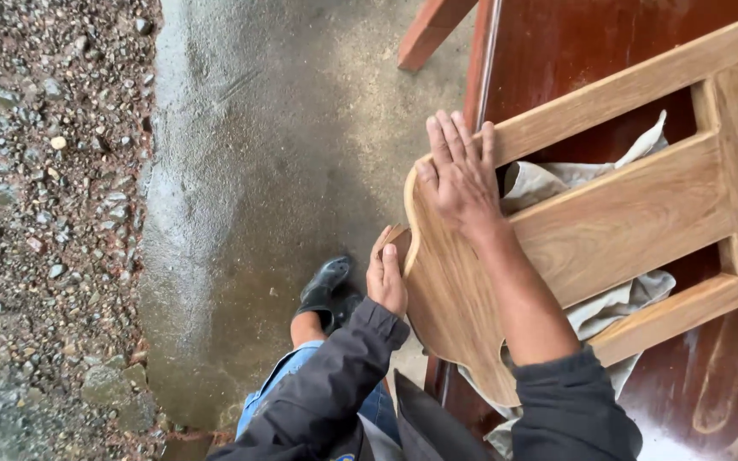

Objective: The person sands the edges and surfaces of a wooden chair frame using a sanding block. They rotate the chair to access different sides and smooth the curved edges and flat surfaces.

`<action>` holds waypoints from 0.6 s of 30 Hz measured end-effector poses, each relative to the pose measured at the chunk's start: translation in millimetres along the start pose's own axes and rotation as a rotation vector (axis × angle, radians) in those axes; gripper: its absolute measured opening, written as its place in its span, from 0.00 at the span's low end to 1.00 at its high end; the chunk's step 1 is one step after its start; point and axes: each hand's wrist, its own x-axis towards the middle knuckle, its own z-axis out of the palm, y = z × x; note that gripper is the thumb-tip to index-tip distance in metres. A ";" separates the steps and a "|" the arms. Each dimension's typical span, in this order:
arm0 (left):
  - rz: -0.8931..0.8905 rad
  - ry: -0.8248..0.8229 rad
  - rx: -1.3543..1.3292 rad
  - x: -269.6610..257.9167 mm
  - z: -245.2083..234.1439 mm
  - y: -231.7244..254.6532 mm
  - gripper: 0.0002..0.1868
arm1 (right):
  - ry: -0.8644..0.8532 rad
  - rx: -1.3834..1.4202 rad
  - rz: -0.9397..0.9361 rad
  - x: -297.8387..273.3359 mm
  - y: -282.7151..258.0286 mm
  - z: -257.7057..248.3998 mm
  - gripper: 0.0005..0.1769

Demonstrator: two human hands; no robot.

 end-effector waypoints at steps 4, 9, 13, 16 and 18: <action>0.030 -0.039 -0.037 -2.1 -6.2 5.1 0.18 | 0.057 -0.009 -0.119 -45.1 -39.6 -2.4 0.27; 0.244 -0.330 0.343 -40.1 -28.0 19.2 0.22 | 0.063 0.122 0.058 -123.3 -49.1 -20.8 0.26; 0.294 -0.402 0.496 -10.9 -6.6 2.4 0.22 | 0.021 -0.005 0.172 -131.0 -45.2 -8.2 0.29; 0.308 -0.337 0.530 -3.0 7.5 -14.8 0.28 | 0.021 0.043 0.176 -133.5 -46.0 -6.7 0.29; 0.374 -0.331 0.516 -22.3 -14.9 3.7 0.21 | 0.017 0.015 0.174 -132.6 -46.3 -7.5 0.29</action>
